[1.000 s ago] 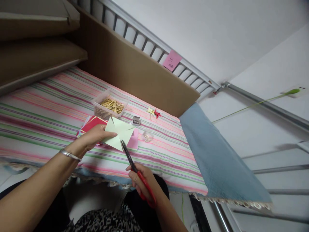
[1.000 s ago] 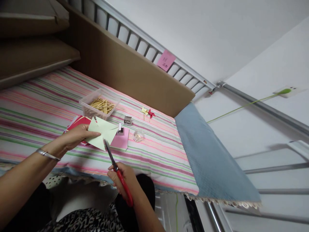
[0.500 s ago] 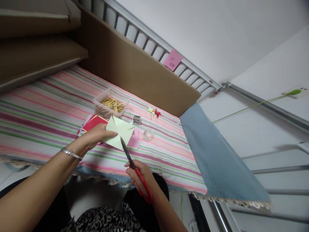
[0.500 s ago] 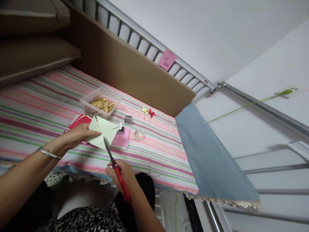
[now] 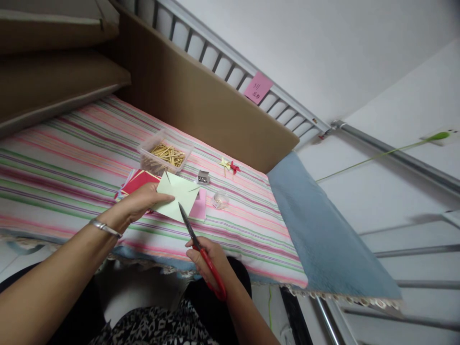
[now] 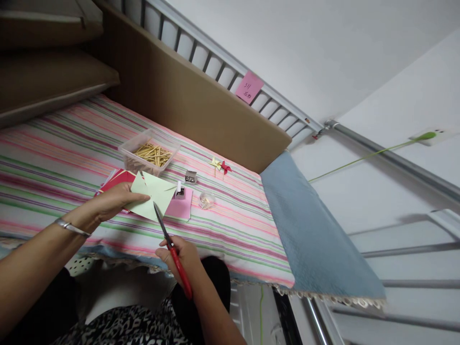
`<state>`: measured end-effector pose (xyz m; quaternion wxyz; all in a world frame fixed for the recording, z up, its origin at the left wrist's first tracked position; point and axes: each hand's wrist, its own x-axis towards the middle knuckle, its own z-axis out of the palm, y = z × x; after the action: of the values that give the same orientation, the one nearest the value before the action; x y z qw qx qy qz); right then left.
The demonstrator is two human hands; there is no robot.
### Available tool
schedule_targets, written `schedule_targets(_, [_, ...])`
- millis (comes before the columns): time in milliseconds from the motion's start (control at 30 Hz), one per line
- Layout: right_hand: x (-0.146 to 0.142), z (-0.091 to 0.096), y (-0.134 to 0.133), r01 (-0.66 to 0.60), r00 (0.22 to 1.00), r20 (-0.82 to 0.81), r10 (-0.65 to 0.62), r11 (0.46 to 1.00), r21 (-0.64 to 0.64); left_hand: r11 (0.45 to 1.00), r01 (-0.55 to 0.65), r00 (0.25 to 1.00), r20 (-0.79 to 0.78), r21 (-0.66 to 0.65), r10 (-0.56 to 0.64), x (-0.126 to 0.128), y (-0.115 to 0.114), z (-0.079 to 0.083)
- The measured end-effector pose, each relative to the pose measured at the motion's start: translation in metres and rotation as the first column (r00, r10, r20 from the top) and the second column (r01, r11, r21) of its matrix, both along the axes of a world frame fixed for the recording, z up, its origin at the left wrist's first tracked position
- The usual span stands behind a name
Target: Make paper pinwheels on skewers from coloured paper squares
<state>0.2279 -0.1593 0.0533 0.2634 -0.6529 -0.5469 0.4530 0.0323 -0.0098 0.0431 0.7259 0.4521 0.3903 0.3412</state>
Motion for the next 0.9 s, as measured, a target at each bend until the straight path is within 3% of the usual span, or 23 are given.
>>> schedule_targets(467, [0.000, -0.001, -0.002, -0.001, 0.999, 0.047, 0.000, 1.000, 0.007, 1.000, 0.001, 1.000, 0.000, -0.017, -0.001, 0.001, -0.002, 0.004])
schedule_targets(800, [0.018, -0.009, -0.009, -0.226, 0.942, 0.267, 0.204, 0.973, 0.054, 0.999, -0.033, 0.996, -0.079, 0.034, 0.035, -0.003, 0.009, -0.008])
schedule_targets(900, [0.032, -0.013, -0.017, -0.269, 0.934, 0.278, 0.223, 0.953, 0.138, 0.999, -0.025, 0.996, -0.082, 0.041, 0.029, -0.007, 0.013, -0.013])
